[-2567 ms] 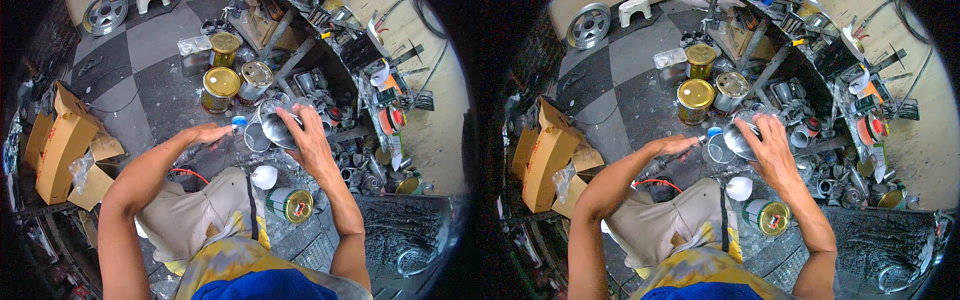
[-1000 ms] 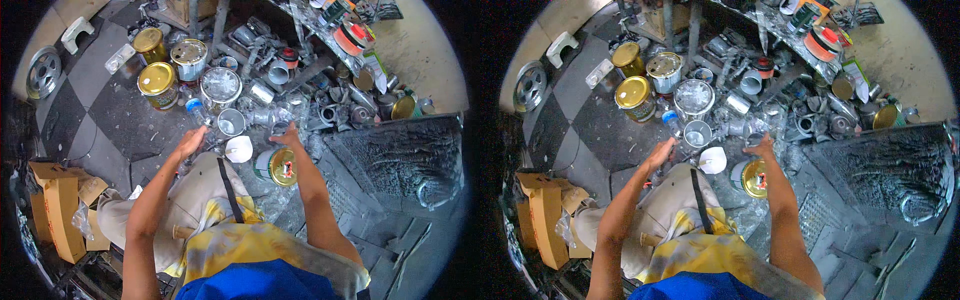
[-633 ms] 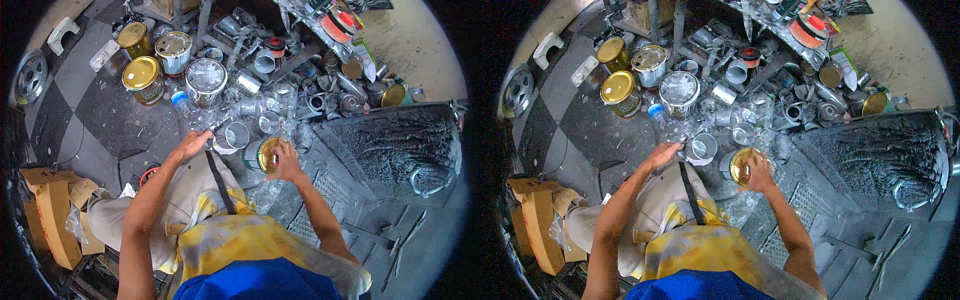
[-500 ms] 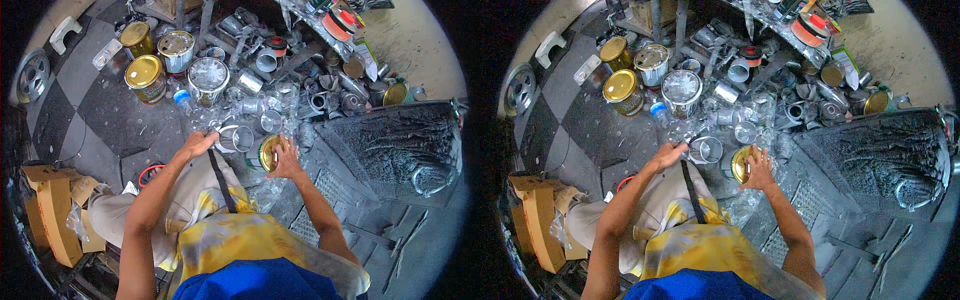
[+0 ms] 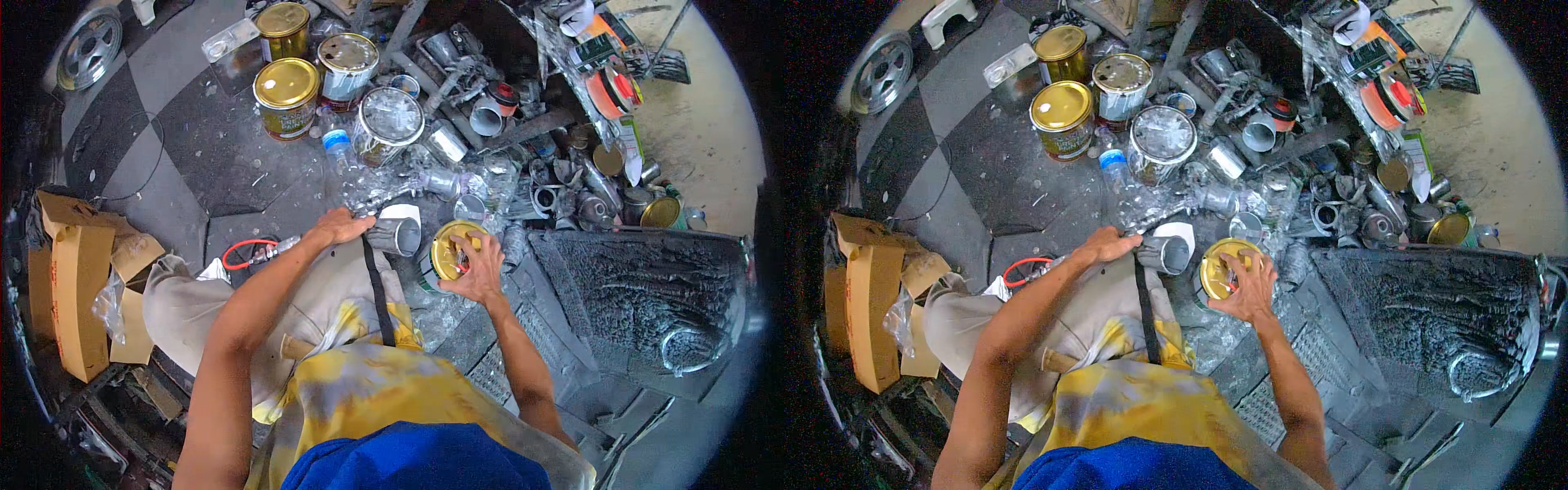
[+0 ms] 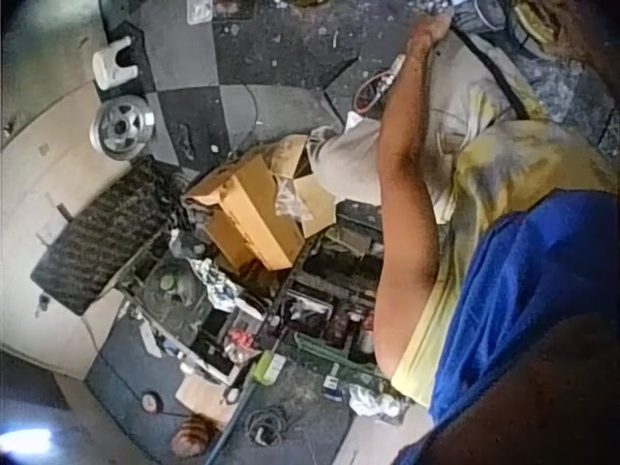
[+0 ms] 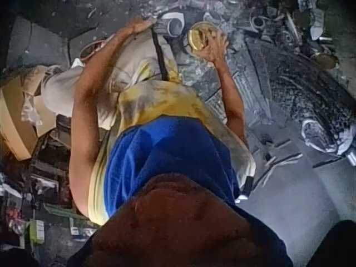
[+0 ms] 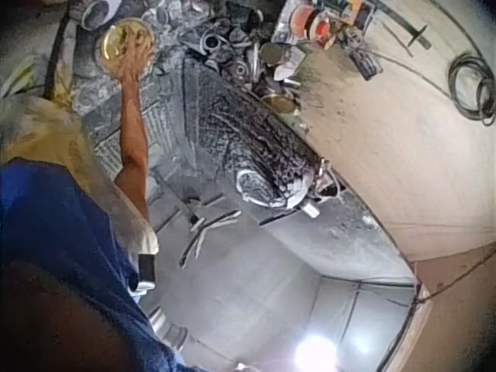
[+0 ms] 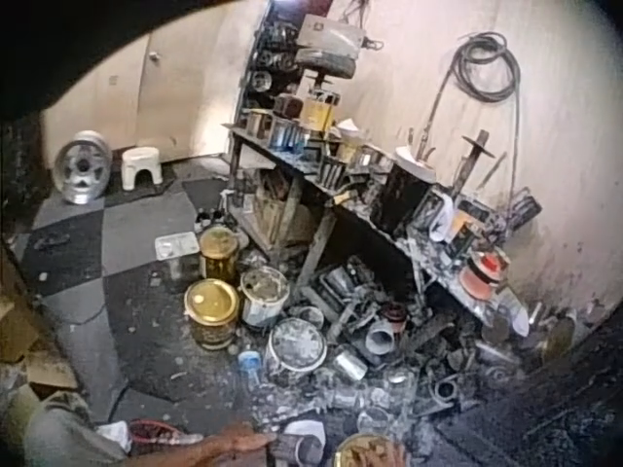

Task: Inspecting, prepping paint, and retouching a car wheel rim with a spray gun and brush.

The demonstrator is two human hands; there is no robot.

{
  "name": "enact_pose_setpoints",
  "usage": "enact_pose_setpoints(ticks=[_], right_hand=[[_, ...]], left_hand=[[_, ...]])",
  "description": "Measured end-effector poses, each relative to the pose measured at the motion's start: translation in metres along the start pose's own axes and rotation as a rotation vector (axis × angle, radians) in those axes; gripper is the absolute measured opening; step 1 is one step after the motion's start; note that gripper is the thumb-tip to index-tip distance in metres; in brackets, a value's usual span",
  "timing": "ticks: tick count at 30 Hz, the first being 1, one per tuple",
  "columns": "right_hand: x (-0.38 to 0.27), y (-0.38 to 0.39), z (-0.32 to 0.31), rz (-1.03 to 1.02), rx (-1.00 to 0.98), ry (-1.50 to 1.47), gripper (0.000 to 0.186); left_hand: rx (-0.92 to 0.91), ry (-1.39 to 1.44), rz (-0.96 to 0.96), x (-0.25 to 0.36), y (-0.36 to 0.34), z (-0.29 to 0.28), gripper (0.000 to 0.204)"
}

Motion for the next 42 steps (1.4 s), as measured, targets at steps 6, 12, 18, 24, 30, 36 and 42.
enact_pose_setpoints(ticks=[6,12,18,24,30,36,42], right_hand=[[-0.053,-0.019,-0.05,-0.076,-0.273,0.19,0.094],[-0.06,-0.028,-0.061,-0.108,-0.379,0.375,0.093],[-0.084,-0.043,-0.048,-0.07,-0.52,0.702,0.095],[-0.095,-0.05,-0.039,-0.013,-0.615,0.91,0.095],[-0.096,-0.057,-0.034,0.033,-0.698,0.945,0.099],[-0.102,-0.06,-0.036,0.101,-0.773,0.944,0.098],[-0.106,-0.058,-0.04,0.146,-0.815,0.91,0.102]], left_hand=[[0.067,0.021,0.051,0.019,0.002,0.001,0.094],[0.045,0.02,0.129,0.045,0.013,0.003,0.094],[0.064,0.015,0.12,0.054,0.018,0.009,0.096],[0.081,0.005,0.087,0.062,0.023,0.014,0.098],[0.073,-0.027,0.088,0.067,0.019,0.023,0.101],[0.065,-0.029,0.104,0.069,0.023,0.021,0.1],[0.084,-0.042,0.108,0.07,0.021,0.024,0.1]])
Point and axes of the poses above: each hand's wrist, its own y-axis away from the middle knuckle, its own z-axis out of the palm, x = y × z, the point moved 4 cm from there along -y, towards the middle knuckle, and after that the axes turned 13 degrees about -y, right-handed, at the moved point
